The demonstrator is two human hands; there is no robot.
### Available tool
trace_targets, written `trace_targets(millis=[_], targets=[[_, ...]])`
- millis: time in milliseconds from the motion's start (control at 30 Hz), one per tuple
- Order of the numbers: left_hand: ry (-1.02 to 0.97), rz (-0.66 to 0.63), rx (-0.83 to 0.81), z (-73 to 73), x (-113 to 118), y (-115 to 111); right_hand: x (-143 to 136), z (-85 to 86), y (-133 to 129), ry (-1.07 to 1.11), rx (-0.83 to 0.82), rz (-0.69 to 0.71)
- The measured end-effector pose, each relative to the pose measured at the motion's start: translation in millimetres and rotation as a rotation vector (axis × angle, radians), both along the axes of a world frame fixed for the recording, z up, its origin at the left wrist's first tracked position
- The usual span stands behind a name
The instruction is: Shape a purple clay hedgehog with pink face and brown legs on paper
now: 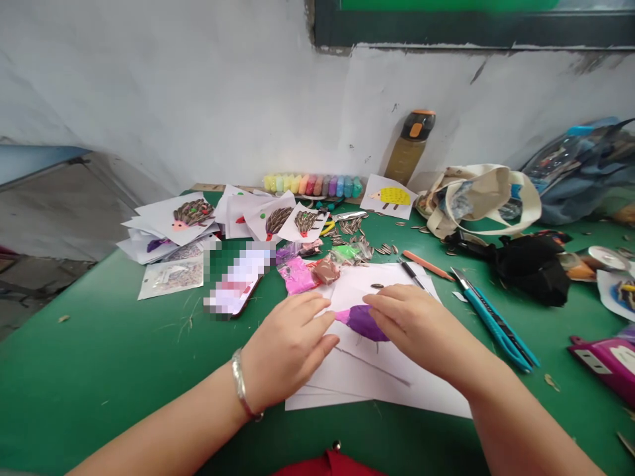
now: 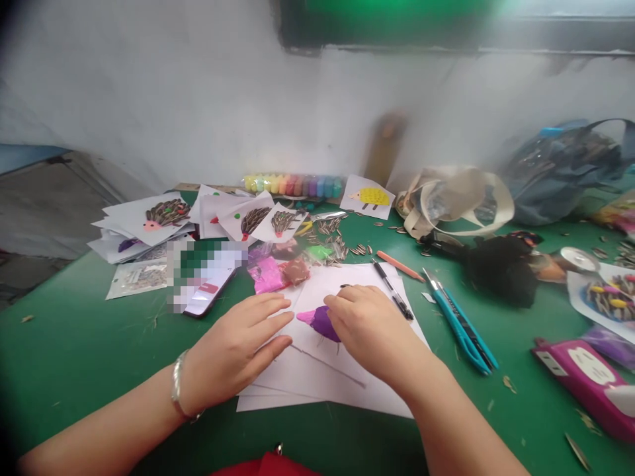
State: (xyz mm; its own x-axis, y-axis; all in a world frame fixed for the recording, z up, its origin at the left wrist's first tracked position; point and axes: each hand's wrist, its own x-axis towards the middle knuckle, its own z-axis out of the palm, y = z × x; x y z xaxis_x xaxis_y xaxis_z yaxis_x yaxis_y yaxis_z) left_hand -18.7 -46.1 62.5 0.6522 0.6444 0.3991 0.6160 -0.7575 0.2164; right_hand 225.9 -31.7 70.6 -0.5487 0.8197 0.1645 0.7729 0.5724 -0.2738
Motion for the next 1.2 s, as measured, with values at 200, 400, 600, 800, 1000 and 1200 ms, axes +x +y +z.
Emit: trace_targets(millis=[200, 400, 600, 800, 1000, 1200], targets=[[0.232, 0.015, -0.141, -12.3, 20.2, 22.9, 22.4, 0.7, 6.8, -0.157, -0.065, -0.181], [0.231, 0.059, -0.171, -22.8, 20.9, 21.2, 32.7, -2.7, 10.4, -0.272, -0.225, -0.379], [0.195, 0.055, -0.138, -27.8, 15.6, 18.9, 28.4, -7.0, 11.4, -0.277, -0.373, -0.418], [0.176, 0.041, -0.121, -30.6, 15.7, 19.8, 23.8, -8.5, 12.8, -0.251, -0.392, -0.355], [0.170, 0.037, -0.099, -33.7, 15.2, 19.6, 22.6, -14.5, 17.8, -0.191, -0.366, -0.345], [0.082, 0.013, -0.002, -28.1, 18.1, 15.1, 23.2, -29.0, 26.8, -0.102, -0.228, -0.339]])
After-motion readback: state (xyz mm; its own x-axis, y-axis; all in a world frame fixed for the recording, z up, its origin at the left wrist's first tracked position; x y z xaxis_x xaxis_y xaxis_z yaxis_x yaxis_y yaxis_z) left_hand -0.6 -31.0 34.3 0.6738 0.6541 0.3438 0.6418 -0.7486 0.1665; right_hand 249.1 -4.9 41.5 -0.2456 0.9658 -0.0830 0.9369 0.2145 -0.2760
